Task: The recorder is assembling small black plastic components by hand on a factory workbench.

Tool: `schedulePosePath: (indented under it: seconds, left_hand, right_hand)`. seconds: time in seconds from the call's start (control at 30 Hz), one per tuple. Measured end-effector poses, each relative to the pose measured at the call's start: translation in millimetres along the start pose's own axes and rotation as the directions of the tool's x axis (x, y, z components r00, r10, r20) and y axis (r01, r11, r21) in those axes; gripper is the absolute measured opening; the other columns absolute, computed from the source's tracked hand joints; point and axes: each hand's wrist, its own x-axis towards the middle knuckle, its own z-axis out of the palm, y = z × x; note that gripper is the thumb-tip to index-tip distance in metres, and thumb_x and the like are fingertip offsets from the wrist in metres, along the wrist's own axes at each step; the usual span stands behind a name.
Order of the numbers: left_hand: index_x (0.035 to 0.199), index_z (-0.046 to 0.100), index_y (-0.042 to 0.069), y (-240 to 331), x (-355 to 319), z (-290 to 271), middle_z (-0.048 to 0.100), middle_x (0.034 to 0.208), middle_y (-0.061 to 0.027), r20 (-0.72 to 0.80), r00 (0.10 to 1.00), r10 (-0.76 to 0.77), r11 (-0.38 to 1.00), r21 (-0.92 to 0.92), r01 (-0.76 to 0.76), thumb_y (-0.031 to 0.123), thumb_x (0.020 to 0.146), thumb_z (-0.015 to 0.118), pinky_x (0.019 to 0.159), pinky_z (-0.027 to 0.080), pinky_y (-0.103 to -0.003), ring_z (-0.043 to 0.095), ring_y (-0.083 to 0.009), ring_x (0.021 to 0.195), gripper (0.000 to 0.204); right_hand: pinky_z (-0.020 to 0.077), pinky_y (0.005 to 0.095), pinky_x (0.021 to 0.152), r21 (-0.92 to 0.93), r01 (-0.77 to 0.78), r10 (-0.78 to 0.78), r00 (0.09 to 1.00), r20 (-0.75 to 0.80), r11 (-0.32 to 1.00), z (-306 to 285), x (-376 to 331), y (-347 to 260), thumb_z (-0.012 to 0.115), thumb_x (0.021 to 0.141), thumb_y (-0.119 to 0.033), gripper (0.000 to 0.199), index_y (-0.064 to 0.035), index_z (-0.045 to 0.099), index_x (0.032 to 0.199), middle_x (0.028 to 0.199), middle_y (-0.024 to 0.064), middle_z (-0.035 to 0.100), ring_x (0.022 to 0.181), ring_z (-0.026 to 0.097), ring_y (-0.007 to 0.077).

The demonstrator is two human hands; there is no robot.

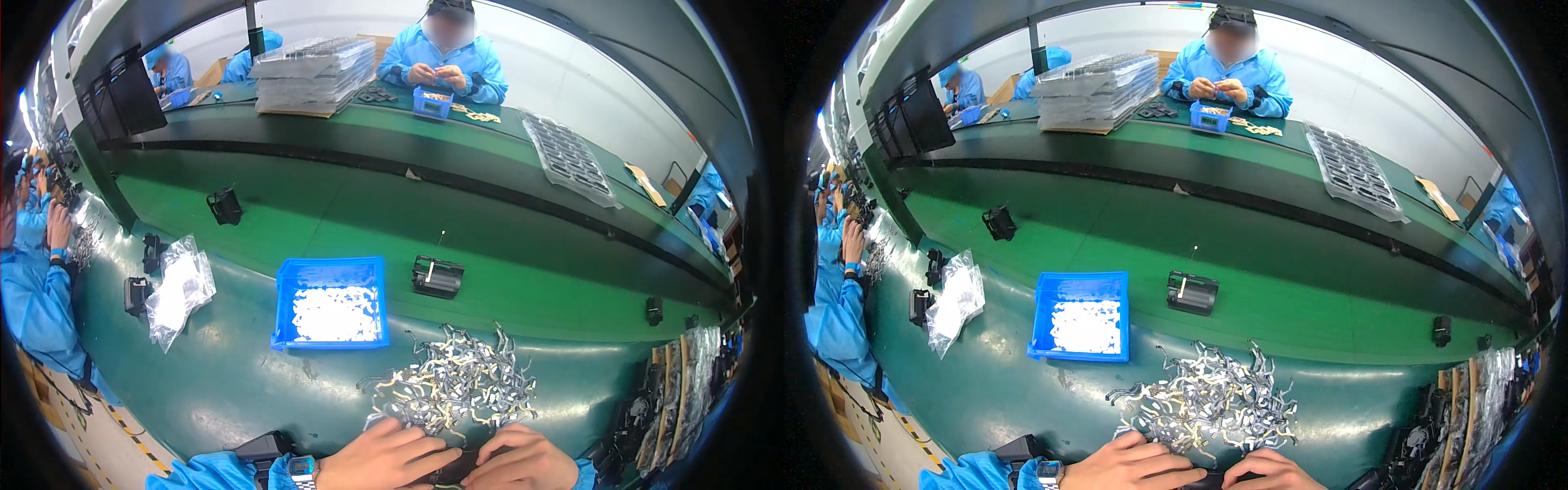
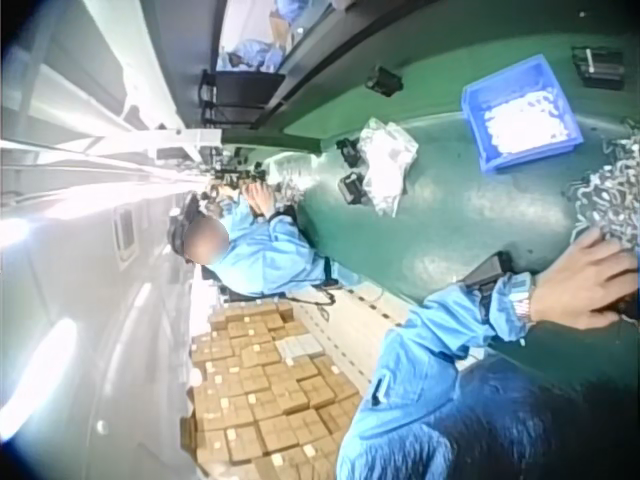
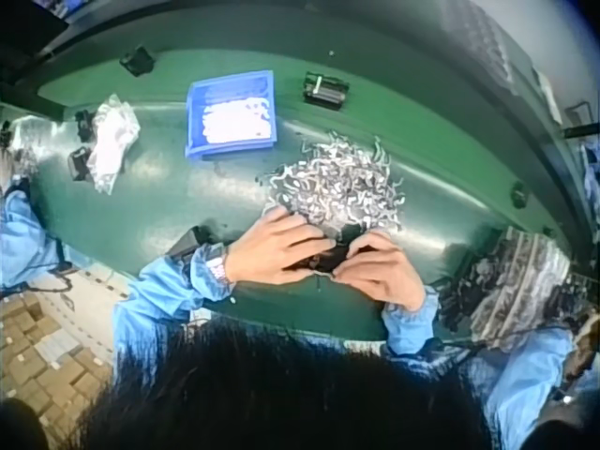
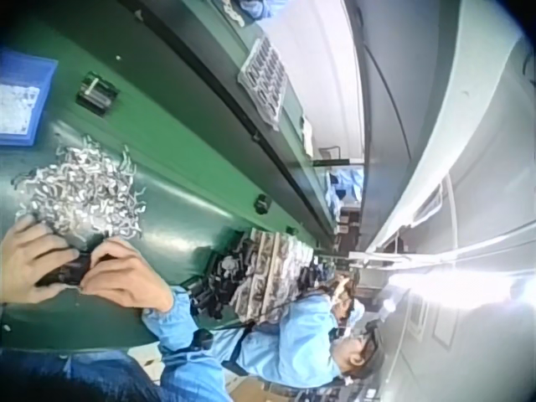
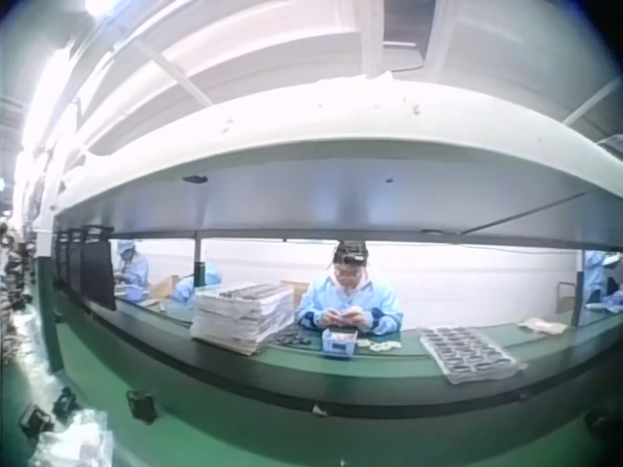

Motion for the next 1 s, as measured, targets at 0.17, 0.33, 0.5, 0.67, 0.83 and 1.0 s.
schedulePosePath:
  seconds: [0.17,0.33,0.5,0.67,0.83,1.0]
  left_hand:
    - [0.149,0.063,0.018,-1.1,0.3,1.4,0.067,0.126,0.0050,-0.013,1.000,0.004,1.000,-0.001,-0.004,0.023,0.096,0.059,0.081,0.036,-0.026,0.060,-0.0056,0.096,0.053]
    - [0.146,0.064,0.017,3.8,1.6,-3.4,0.067,0.125,0.0038,0.000,1.000,-0.026,0.999,-0.043,0.026,0.022,0.096,0.060,0.081,0.037,-0.028,0.061,-0.0101,0.097,0.051]
    - [0.130,0.068,0.010,0.2,7.9,-0.8,0.066,0.119,-0.0053,-0.094,0.995,0.026,0.993,-0.111,-0.037,0.035,0.083,0.077,0.086,0.040,-0.040,0.059,-0.0214,0.098,0.055]
    - [0.130,0.068,0.009,1.9,5.6,-2.6,0.066,0.118,-0.0055,-0.093,0.995,0.030,0.995,-0.093,-0.039,0.035,0.083,0.077,0.087,0.040,-0.040,0.059,-0.0217,0.099,0.055]
    - [0.126,0.068,0.010,3.3,9.9,-10.0,0.066,0.119,-0.0053,-0.104,0.994,0.021,0.995,-0.096,-0.031,0.034,0.083,0.078,0.086,0.040,-0.040,0.059,-0.0223,0.100,0.050]
    - [0.103,0.070,0.014,-6.8,6.7,-22.4,0.066,0.113,-0.0028,-0.212,0.977,-0.008,0.965,-0.258,-0.048,0.026,0.083,0.081,0.083,0.041,-0.039,0.061,-0.0234,0.099,0.027]
  right_hand:
    - [0.0534,0.0399,0.085,-0.025,0.023,-0.024,0.996,-0.081,0.999,0.3,-1.4,-0.9,0.085,0.078,-0.013,0.011,-0.0077,0.081,0.087,0.093,0.0022,0.080,0.092,0.068,0.0252]
    - [0.0526,0.0392,0.081,-0.107,0.084,-0.093,0.993,-0.079,0.991,4.8,2.3,-4.8,0.086,0.075,-0.010,0.015,-0.0079,0.081,0.089,0.093,0.0025,0.078,0.092,0.068,0.0248]
    - [0.0518,0.0384,0.079,-0.189,0.124,-0.143,0.985,-0.091,0.974,14.1,5.1,-5.1,0.087,0.073,-0.009,0.020,-0.0091,0.082,0.092,0.094,0.0022,0.077,0.092,0.067,0.0237]
    - [0.0513,0.0376,0.079,-0.215,0.165,-0.197,0.971,-0.139,0.963,25.3,8.5,-6.7,0.086,0.072,-0.008,0.022,-0.0101,0.082,0.094,0.095,0.0022,0.076,0.091,0.067,0.0231]
    - [0.0520,0.0374,0.081,-0.254,0.120,-0.164,0.974,-0.158,0.960,30.2,8.0,-6.6,0.085,0.074,-0.008,0.020,-0.0098,0.081,0.093,0.095,0.0018,0.076,0.091,0.068,0.0226]
    - [0.0531,0.0368,0.083,-0.229,0.094,-0.136,0.976,-0.172,0.969,29.5,6.0,-5.5,0.084,0.075,-0.008,0.019,-0.0093,0.080,0.094,0.094,0.0016,0.077,0.091,0.069,0.0223]
